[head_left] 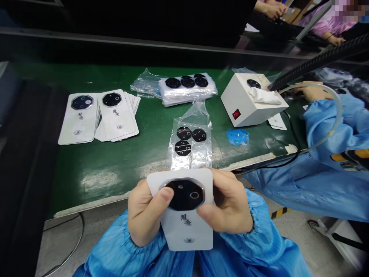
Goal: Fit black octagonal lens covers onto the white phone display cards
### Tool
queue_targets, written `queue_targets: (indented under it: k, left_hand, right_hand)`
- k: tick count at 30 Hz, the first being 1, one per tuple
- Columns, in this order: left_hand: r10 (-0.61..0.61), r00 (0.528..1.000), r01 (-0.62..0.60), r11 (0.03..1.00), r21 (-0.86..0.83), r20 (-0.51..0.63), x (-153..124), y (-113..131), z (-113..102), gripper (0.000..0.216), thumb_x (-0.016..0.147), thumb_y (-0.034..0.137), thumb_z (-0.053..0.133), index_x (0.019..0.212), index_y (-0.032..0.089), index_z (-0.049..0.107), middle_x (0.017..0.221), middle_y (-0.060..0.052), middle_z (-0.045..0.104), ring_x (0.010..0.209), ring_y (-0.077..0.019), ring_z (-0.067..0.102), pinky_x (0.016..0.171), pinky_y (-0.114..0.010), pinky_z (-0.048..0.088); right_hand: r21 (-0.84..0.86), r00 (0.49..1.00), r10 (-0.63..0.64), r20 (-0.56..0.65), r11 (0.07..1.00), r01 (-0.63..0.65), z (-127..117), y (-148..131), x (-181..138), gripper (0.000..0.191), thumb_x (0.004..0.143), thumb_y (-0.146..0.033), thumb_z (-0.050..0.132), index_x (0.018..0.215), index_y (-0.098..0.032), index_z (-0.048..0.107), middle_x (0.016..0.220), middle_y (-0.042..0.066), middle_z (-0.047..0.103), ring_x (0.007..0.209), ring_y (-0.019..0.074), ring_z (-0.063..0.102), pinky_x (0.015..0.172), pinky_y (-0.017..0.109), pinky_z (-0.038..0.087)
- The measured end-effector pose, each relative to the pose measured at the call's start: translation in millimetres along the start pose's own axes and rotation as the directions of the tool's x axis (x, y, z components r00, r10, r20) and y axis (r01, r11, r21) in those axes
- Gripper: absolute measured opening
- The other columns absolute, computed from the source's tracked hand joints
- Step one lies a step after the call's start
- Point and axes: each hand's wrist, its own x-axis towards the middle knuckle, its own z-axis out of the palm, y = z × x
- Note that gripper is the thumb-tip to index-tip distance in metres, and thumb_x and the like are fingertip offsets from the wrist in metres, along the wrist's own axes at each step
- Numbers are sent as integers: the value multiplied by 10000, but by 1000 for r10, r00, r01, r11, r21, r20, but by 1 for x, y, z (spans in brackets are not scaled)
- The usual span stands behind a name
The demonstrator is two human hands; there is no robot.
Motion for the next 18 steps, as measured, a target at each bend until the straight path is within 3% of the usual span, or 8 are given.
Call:
queue_targets:
  k: [7,12,18]
  left_hand:
    - [-127,989,139,976,-167,78,4,3,-2,144,748,328,670,677,205,644,613,23,529,570,-110,493,505,-204,444]
    - [-109,981,145,963,-229,162,7,2,-6,165,755,309,660,647,197,605,598,18,475,564,-119,452,491,-221,426]
    - [-111,983,149,949,-279,147,9,-2,0,232,733,309,696,597,206,539,572,25,396,554,-134,407,471,-250,362]
  right_hand:
    - [-93,997,-78,-27,993,75,6,-7,-1,160,787,-226,515,656,-179,436,579,-45,393,507,66,352,463,215,286]
    - [-166,991,-126,-36,979,118,5,-9,-2,168,783,-186,500,651,-186,395,578,-49,377,508,65,334,463,219,275]
    - [-218,992,-120,-23,969,112,5,-7,-2,172,784,-170,486,657,-193,372,572,-52,342,499,67,320,460,228,267]
